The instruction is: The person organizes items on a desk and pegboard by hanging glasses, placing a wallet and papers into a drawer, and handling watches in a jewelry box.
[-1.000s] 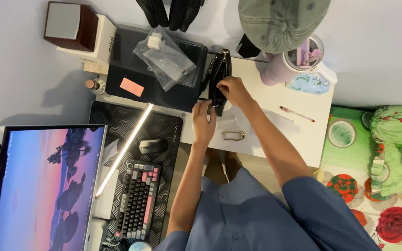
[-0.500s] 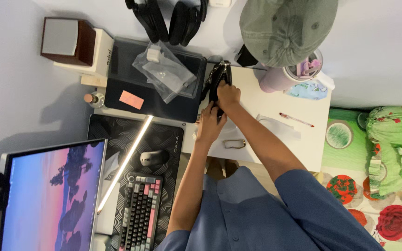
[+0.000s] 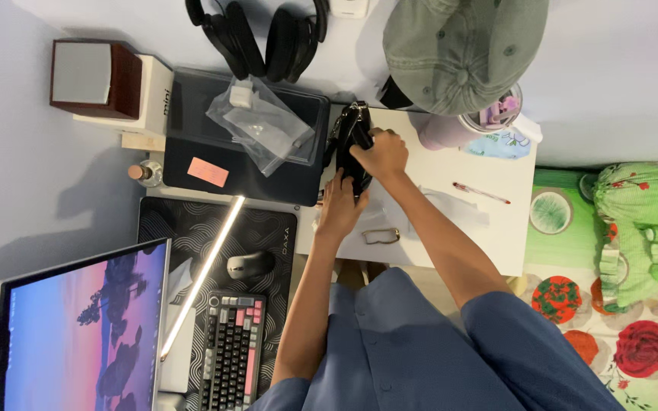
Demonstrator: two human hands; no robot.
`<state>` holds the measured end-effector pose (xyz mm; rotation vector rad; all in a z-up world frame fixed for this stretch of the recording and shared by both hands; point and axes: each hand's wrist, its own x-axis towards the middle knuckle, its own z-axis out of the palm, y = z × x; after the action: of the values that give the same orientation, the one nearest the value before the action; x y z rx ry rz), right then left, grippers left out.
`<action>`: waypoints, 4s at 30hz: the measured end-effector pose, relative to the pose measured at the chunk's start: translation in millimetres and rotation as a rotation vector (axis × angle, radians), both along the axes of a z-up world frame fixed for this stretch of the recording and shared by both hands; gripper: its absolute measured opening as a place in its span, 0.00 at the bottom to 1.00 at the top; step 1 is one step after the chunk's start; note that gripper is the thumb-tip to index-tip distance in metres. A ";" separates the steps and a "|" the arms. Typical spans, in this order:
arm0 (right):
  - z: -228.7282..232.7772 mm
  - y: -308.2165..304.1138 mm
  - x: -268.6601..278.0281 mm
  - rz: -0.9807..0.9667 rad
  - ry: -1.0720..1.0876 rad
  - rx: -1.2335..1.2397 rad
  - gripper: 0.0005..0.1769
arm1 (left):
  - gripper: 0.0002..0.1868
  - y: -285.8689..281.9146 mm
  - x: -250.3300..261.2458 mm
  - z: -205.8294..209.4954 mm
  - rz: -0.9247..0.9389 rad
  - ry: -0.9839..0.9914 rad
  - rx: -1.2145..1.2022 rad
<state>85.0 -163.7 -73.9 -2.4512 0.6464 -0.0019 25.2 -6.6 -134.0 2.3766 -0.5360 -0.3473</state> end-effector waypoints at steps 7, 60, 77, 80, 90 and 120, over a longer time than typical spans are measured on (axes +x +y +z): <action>-3.1 -45.3 -7.5 -0.042 -0.225 0.202 0.20 | 0.29 2.0 1.9 8.6 0.020 -0.004 -0.024; -393.5 -59.9 -435.9 0.473 0.593 -0.187 0.50 | 0.43 4.4 -383.2 -300.8 1.051 0.978 -0.887; -405.0 -19.2 -521.7 0.206 0.198 0.275 0.33 | 0.55 19.7 -423.4 -332.9 1.004 1.140 -0.747; -428.9 -11.5 -555.1 0.204 0.090 0.250 0.28 | 0.56 33.3 -437.7 -346.4 0.984 1.134 -0.708; -362.8 12.4 -566.2 -0.011 0.299 0.512 0.34 | 0.53 43.1 -462.4 -332.2 1.026 1.147 -0.745; -518.0 -102.1 -443.5 -0.193 0.165 0.420 0.22 | 0.27 -98.5 -330.9 -480.5 0.331 0.680 0.020</action>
<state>-358.5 -265.8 -591.9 -1.9922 0.8579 0.2373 -305.8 -105.1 -614.6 2.1294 0.1737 -0.9499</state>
